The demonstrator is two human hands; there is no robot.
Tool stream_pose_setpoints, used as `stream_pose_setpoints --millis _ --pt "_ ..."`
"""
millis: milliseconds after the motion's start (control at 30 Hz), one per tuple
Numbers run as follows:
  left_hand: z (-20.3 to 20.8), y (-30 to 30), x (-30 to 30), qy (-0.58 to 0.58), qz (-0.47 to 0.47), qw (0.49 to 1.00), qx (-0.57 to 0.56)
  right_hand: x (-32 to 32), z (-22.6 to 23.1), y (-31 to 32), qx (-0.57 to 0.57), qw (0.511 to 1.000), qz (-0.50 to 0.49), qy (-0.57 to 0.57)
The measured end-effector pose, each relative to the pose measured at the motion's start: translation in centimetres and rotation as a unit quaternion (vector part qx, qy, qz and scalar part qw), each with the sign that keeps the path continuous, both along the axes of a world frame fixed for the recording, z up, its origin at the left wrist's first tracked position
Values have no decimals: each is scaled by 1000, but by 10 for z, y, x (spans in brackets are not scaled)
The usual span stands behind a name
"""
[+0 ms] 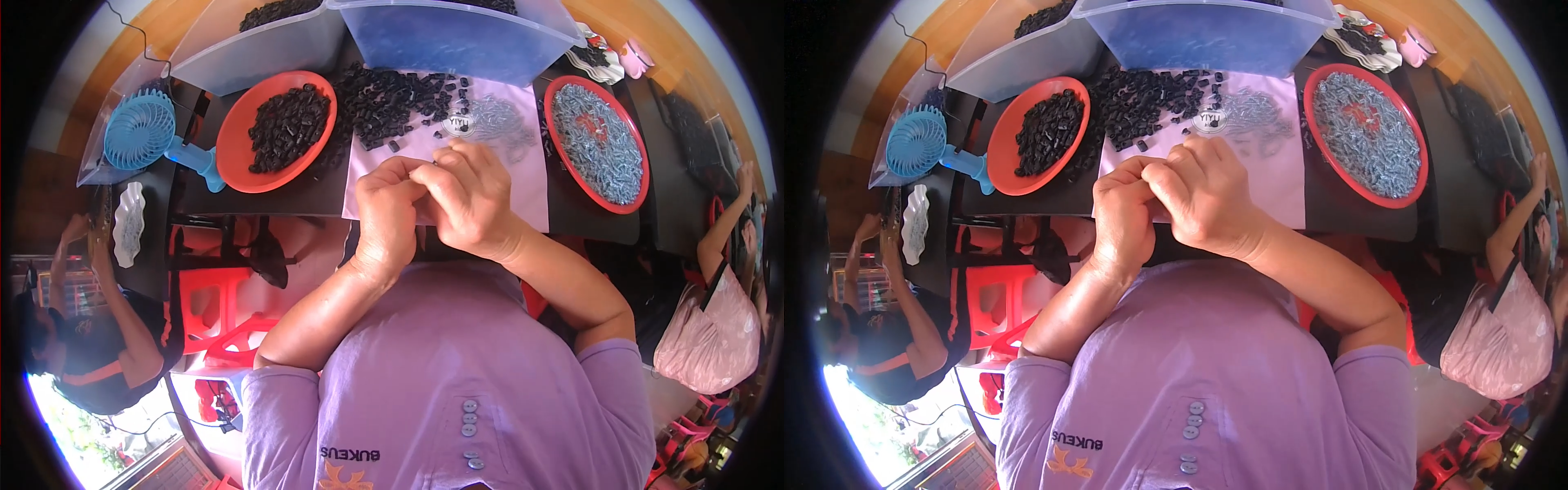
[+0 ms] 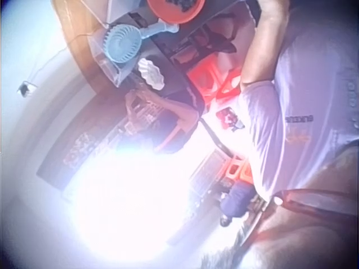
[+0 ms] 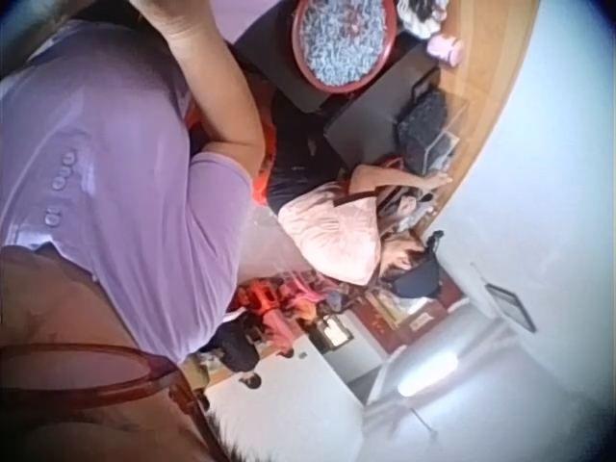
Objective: The person picks and sorts small black plastic components by hand from a pile, placing them into small plastic bags.
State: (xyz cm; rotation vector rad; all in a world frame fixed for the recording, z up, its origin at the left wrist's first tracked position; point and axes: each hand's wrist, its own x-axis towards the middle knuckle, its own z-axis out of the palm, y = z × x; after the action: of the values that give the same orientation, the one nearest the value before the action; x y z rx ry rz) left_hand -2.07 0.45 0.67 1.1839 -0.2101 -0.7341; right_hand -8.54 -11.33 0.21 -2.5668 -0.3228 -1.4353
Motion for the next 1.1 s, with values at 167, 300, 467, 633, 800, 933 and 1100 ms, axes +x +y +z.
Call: stream_pose_setpoints --millis 167,300,467,633,800,933,1100 --pt "0 1 -2 3 -19 1000 -19 -5 18 -9 144 983 90 62" --pt "1 1 -4 -6 -26 1000 -6 -3 20 -11 271 951 92 118" --pt "-1 2 -6 -13 -22 1000 -12 0 25 -10 262 947 85 166" --pt "-4 -1 -9 -34 11 999 -27 4 29 -6 34 991 61 116" --pt "1 1 -10 -30 15 999 -22 6 27 -7 6 991 62 119" --pt "4 1 -12 -18 35 999 -19 5 25 -4 -2 992 63 111" --pt "1 1 -13 -22 52 998 -30 4 20 -1 2 994 47 103"
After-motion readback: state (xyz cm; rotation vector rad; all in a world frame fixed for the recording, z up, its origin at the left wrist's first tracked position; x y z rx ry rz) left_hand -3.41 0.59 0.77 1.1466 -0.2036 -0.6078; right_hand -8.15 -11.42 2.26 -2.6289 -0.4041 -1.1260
